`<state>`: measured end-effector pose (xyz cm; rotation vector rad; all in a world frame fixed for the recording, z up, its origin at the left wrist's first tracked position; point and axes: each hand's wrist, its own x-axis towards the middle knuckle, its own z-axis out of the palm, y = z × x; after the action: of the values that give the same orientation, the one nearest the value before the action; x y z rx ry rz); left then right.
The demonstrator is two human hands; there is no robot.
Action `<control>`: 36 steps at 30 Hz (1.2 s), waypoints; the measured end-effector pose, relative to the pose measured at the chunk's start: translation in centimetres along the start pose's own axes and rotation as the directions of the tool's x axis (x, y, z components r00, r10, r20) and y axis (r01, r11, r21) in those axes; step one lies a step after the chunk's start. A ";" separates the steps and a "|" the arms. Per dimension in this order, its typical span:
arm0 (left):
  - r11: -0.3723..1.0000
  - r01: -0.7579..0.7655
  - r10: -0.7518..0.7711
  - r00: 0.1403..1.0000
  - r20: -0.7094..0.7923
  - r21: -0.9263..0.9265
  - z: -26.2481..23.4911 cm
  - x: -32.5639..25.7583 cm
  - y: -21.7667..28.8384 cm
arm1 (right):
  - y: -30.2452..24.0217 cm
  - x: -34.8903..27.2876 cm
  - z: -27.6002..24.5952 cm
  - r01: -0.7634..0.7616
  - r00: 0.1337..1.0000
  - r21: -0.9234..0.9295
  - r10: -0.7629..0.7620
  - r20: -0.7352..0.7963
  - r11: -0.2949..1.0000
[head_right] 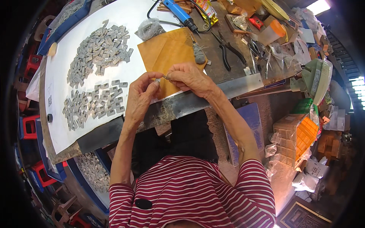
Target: Manually assembling small metal tags by attaching tiny components to them at a workshop workbench.
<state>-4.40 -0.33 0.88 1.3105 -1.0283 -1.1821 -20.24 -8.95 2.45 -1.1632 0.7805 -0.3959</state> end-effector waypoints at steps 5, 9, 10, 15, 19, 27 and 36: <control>0.977 0.072 -0.060 0.996 0.066 -0.199 0.3 0.2 0.3 | 0.5 0.1 -0.4 -0.067 0.993 0.175 0.049 0.105 0.982; 0.984 0.097 -0.085 0.993 0.083 -0.148 -0.1 0.2 0.3 | 0.7 0.2 0.1 -0.100 0.988 0.218 0.071 0.135 0.971; 0.990 0.091 -0.085 0.994 0.062 -0.108 -0.1 0.3 0.2 | 0.7 0.1 0.1 -0.112 0.987 0.222 0.082 0.140 0.969; 0.996 0.086 -0.085 0.996 0.018 -0.006 -0.5 0.5 0.0 | 0.7 0.0 0.5 -0.121 0.983 0.232 0.085 0.162 0.965; 0.982 0.146 -0.147 0.989 0.002 -0.118 -0.5 0.7 0.2 | 0.6 -0.3 0.7 -0.134 0.984 0.293 0.092 0.155 0.946; 0.984 0.164 -0.168 0.983 -0.075 -0.065 -0.5 0.4 0.6 | 1.5 -0.1 1.3 -0.139 0.984 0.308 0.097 0.147 0.941; 0.954 0.193 -0.185 0.981 0.060 -0.229 -0.9 -0.3 0.2 | 1.7 -0.5 1.6 -0.169 0.986 0.426 0.144 0.090 0.889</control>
<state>-3.57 0.06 1.06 1.2221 -0.7739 -1.4317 -19.63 -6.93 1.38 -0.6848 0.6876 -0.3768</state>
